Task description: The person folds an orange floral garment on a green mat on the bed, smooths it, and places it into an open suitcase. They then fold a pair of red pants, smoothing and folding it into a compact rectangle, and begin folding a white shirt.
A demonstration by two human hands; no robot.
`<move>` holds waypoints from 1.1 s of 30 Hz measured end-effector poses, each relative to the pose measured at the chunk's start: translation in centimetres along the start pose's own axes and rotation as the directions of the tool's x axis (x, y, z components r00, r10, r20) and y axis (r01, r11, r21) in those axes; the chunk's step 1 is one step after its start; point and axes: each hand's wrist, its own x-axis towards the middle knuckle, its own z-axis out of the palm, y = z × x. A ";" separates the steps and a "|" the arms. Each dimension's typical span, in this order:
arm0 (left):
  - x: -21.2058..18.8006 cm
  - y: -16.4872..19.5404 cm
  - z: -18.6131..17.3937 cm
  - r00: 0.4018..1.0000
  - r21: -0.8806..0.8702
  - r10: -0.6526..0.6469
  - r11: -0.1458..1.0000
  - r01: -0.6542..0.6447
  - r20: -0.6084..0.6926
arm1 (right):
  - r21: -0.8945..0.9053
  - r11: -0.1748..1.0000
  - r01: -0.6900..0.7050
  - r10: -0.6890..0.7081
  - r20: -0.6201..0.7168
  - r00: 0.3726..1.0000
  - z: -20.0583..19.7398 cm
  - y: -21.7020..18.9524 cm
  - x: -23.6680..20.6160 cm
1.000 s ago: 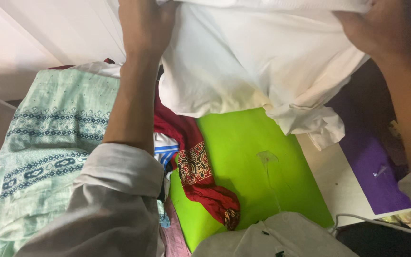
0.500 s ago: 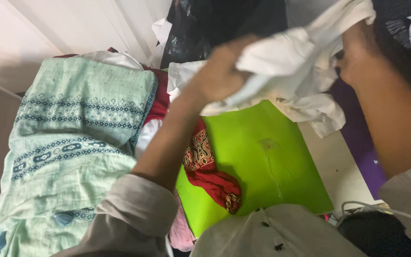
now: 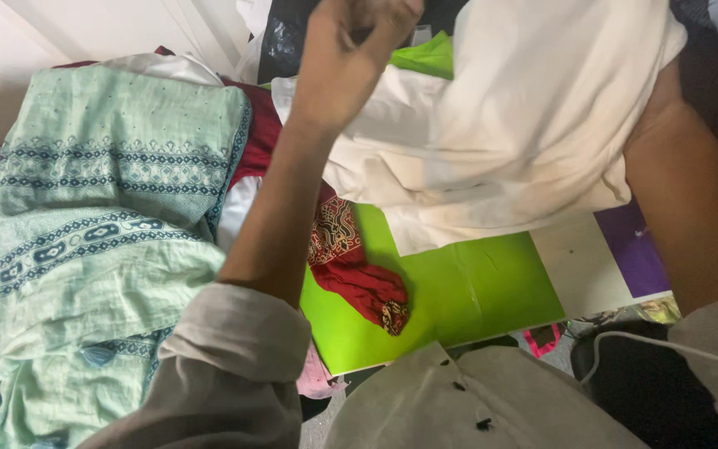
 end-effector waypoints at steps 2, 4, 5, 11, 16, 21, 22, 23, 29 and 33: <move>1.0 -0.1 -0.4 0.997 0.013 -0.047 0.999 0.046 0.053 | 0.006 1.000 0.000 0.000 0.021 1.000 0.2 -0.2 -0.2; 1.1 -0.3 0.8 0.976 -0.111 -0.176 0.976 0.190 0.128 | 0.010 1.000 -0.003 0.002 0.041 0.999 0.5 -0.5 -0.2; 1.2 -0.5 1.6 0.958 -0.169 -0.234 0.950 0.262 0.167 | 0.006 1.000 -0.011 0.011 0.047 0.999 0.6 -0.6 -0.3; -2.0 -1.5 5.9 0.660 -0.466 -0.447 0.473 0.747 0.603 | -0.003 0.999 -0.035 0.035 0.100 0.994 1.1 -1.0 -0.4; -4.4 -2.0 5.8 0.457 -0.346 -0.463 0.307 0.887 0.759 | -0.034 0.997 -0.074 0.079 0.172 0.982 1.7 -1.3 0.3; -3.3 -1.1 3.4 0.405 -0.102 -0.491 0.532 0.840 0.771 | -0.057 0.991 -0.118 0.128 0.251 0.959 2.6 -1.5 0.5; -2.7 -0.9 2.9 0.435 -0.061 -0.488 0.610 0.790 0.757 | 0.021 0.990 -0.136 0.127 0.254 0.959 2.5 -1.6 0.4; -2.2 -0.6 2.3 0.467 -0.014 -0.483 0.684 0.729 0.741 | 0.179 0.970 -0.164 0.112 0.269 0.957 2.5 -1.6 -0.1; 0.4 0.1 0.7 0.929 -0.293 -0.328 0.883 0.365 0.168 | -0.155 0.934 -0.322 0.304 -0.130 0.944 1.0 -2.3 -1.1; 1.3 -0.1 0.3 0.950 -0.497 -0.299 0.840 0.216 -0.093 | 0.031 0.935 -0.354 0.355 0.001 0.935 0.1 -1.4 -2.0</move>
